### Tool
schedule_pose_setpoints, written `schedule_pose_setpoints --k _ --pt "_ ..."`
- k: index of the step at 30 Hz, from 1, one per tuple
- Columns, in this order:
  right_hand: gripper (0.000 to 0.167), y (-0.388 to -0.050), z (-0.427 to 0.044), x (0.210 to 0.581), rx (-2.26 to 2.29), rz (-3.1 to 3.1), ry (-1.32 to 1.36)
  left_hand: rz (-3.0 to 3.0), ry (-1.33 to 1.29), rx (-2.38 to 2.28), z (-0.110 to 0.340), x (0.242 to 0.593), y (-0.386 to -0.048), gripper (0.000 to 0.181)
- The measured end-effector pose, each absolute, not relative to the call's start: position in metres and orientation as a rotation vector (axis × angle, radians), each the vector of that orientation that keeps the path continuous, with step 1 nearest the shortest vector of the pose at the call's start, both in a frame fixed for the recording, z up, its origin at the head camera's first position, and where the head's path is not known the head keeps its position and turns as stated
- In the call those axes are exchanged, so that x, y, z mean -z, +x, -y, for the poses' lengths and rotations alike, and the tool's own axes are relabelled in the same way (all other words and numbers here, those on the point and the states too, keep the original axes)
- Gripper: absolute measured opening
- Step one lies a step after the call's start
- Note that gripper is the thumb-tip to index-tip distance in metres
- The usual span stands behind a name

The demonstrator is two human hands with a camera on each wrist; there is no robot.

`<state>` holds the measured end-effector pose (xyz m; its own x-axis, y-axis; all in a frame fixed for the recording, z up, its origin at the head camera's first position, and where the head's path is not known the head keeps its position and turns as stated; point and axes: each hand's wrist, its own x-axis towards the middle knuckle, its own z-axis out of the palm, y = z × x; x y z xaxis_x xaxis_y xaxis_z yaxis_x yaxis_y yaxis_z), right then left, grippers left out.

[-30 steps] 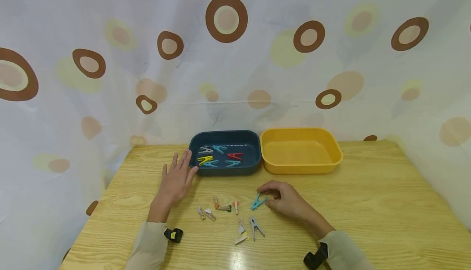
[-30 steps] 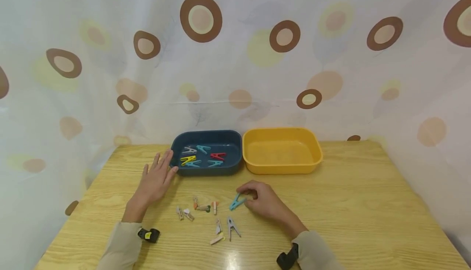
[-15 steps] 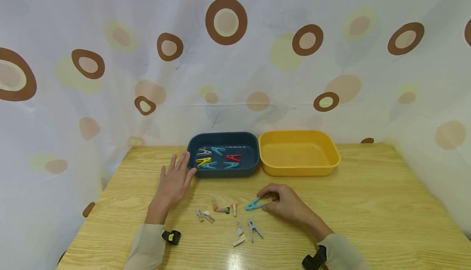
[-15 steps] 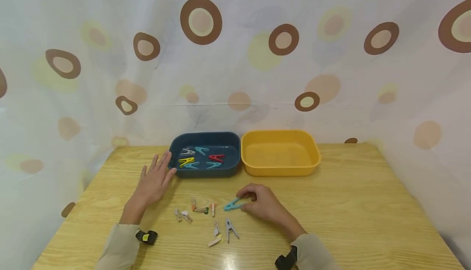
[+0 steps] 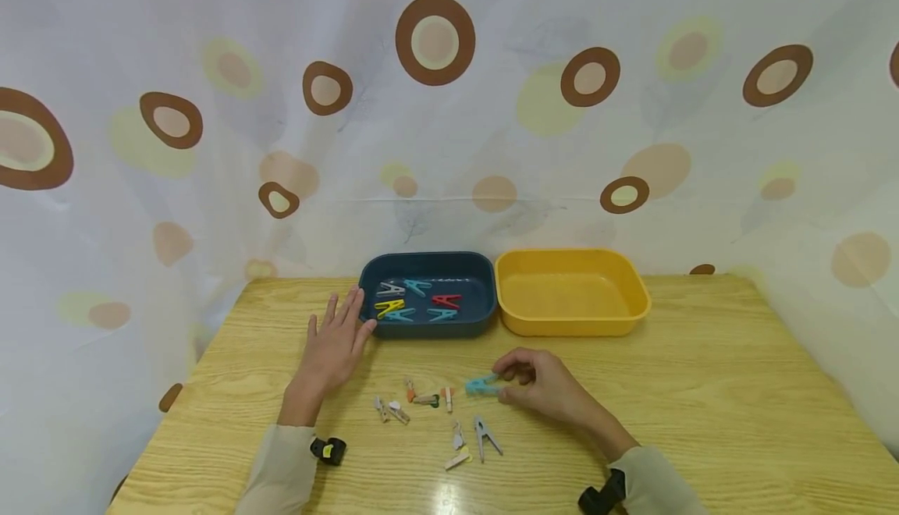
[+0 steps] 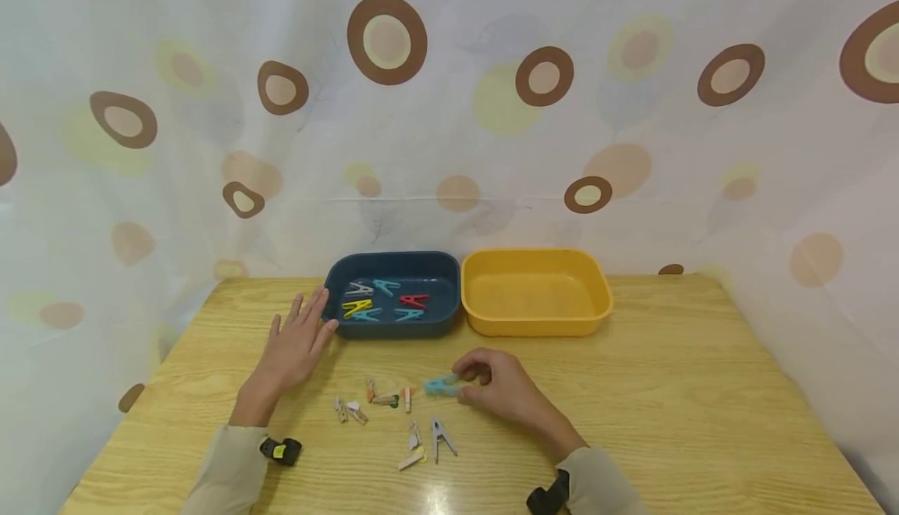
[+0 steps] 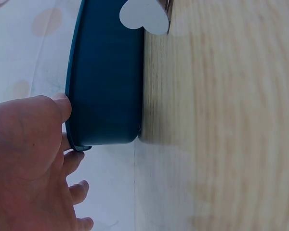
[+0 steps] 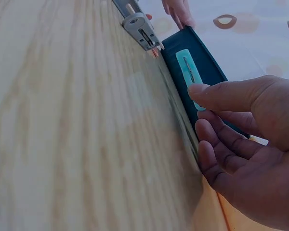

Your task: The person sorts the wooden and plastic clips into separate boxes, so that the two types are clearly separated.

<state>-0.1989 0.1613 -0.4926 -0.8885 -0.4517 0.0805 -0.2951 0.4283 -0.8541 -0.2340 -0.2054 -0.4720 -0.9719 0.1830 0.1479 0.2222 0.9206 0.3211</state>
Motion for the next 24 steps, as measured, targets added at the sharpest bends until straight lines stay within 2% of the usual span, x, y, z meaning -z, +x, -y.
schedule_pose_setpoints --k 12,24 --pt "0.025 -0.195 -0.145 0.477 1.596 -2.616 -0.74 2.968 -0.321 0.533 0.206 0.471 -0.233 0.066" --pt "0.027 -0.207 -0.119 0.458 1.642 -2.703 -0.741 2.956 -0.329 0.519 0.206 0.471 -0.232 0.066"
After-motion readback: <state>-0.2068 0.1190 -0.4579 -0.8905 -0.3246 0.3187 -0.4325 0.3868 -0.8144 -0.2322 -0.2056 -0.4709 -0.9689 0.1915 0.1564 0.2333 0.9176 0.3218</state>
